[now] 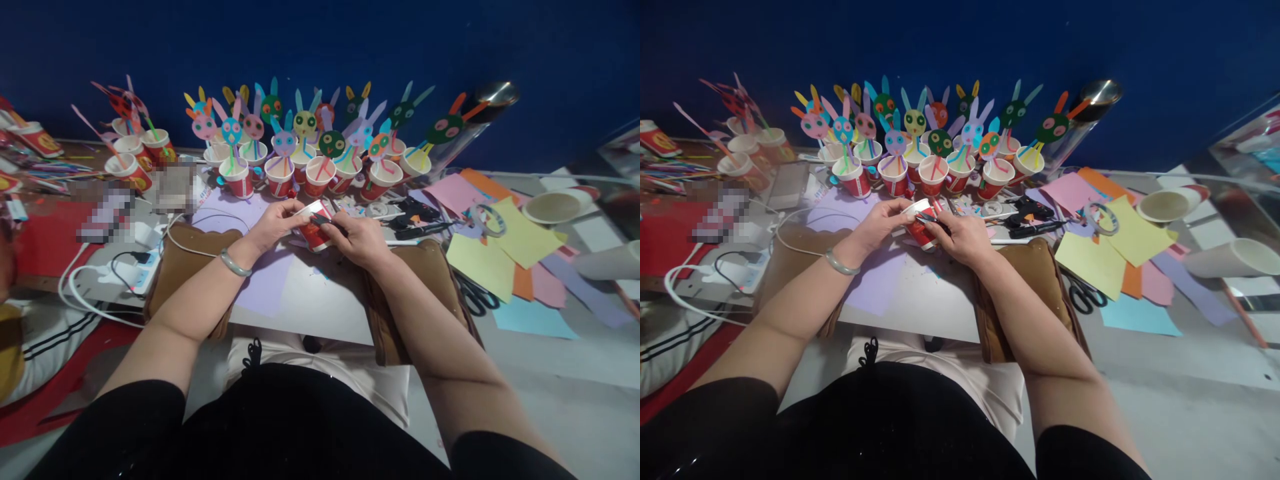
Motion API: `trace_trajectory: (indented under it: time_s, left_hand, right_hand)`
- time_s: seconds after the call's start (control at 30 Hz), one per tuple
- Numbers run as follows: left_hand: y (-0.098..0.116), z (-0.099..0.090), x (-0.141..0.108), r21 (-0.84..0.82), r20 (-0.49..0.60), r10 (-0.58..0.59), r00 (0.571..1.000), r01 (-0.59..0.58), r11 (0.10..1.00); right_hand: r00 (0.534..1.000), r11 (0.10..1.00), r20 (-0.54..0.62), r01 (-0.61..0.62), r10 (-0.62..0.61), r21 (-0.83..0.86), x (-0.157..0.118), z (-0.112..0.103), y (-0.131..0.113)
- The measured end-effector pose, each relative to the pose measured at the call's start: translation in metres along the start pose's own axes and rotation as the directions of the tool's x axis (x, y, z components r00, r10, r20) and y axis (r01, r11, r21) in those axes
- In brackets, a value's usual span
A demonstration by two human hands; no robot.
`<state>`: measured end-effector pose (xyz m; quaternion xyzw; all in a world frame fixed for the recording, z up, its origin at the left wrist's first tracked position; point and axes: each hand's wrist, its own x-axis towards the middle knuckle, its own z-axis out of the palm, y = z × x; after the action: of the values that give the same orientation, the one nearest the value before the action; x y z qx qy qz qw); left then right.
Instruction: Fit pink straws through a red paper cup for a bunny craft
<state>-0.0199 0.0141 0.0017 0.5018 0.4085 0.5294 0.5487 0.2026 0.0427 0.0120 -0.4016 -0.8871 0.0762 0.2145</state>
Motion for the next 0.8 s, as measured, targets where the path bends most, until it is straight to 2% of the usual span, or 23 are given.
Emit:
trace_trajectory:
  time_s: [0.33,0.8]
  left_hand:
    - [-0.0016,0.0009,0.0008,0.002,0.029,-0.005,1.000,0.005,1.000]
    - [-0.0027,0.0000,0.0009,-0.002,0.020,-0.030,0.999,0.030,1.000]
  right_hand:
    - [1.000,0.996,0.010,0.010,-0.009,-0.091,-0.0008,-0.0029,-0.0005]
    - [1.000,0.999,0.022,0.015,-0.014,-0.050,0.0004,-0.0043,-0.0008]
